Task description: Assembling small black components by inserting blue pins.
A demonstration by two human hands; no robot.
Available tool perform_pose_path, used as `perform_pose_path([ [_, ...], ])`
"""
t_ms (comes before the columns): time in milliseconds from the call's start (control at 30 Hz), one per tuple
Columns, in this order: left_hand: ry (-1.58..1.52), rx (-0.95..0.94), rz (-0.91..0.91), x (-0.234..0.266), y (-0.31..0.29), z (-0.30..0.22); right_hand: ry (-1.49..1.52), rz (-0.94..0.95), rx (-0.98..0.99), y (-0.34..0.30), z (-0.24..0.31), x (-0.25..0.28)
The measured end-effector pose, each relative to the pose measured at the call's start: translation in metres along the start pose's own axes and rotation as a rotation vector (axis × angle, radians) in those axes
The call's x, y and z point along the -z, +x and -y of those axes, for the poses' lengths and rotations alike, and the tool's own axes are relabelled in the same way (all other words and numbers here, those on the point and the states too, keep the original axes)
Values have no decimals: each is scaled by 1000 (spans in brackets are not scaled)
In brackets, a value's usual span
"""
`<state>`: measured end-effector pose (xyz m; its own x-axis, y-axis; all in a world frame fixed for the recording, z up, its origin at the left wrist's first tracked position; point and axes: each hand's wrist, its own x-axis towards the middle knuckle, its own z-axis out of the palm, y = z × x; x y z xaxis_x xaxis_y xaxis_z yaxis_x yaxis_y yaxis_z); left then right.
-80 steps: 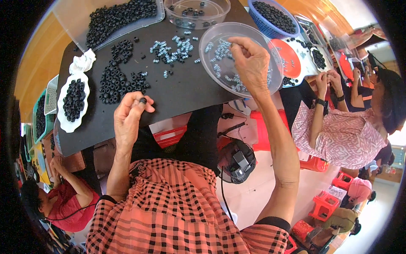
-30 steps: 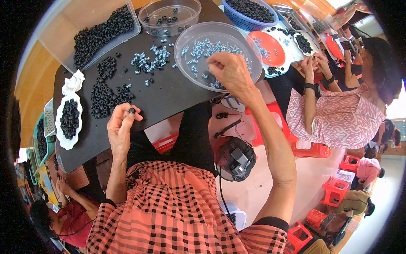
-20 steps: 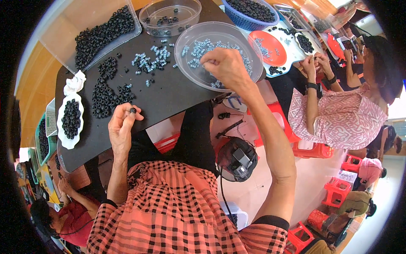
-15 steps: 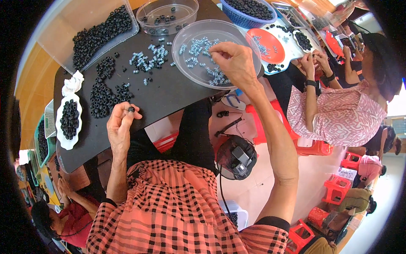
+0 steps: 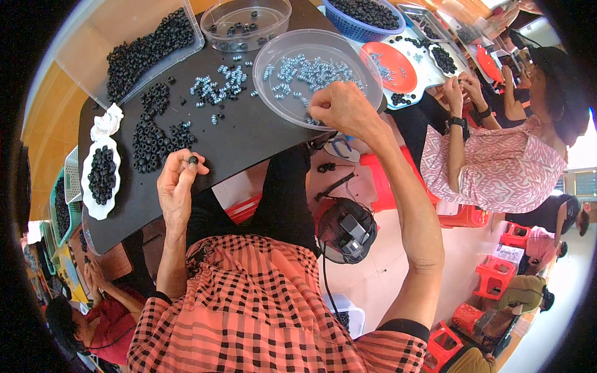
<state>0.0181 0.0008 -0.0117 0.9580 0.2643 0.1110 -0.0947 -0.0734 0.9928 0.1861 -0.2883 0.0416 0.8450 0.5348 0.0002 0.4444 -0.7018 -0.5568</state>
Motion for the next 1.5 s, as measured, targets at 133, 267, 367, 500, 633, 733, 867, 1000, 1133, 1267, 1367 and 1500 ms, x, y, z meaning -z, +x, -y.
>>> perform_pose_path([
  [133,-15,10,1,1,-1,0,149,-315,13,6,3,-3],
  [267,-43,34,1,0,-1,0,339,-461,-97,8,-5,6],
  [367,-24,38,-8,0,-1,-1,331,-478,-101,5,-4,9],
  [500,-15,25,-7,1,-1,1,255,-176,-97,3,5,8],
  [633,-34,27,-8,-1,-1,1,258,122,-154,2,6,-1],
  [733,3,38,-3,0,-1,-1,296,-296,-4,9,-4,-7],
  [867,-17,32,0,0,-1,-1,418,-542,-53,13,-12,-1],
  [1000,-13,22,-5,0,-1,0,370,-485,-88,8,-5,0],
  [1133,-25,8,6,0,-2,2,348,-339,-108,5,12,-8],
  [1267,-25,20,-1,1,-3,2,339,54,-33,6,17,-13],
  [1367,-23,24,-8,1,-3,2,353,-201,17,10,4,-21],
  [1500,-9,18,1,0,-2,2,419,-523,-164,14,-5,-9],
])
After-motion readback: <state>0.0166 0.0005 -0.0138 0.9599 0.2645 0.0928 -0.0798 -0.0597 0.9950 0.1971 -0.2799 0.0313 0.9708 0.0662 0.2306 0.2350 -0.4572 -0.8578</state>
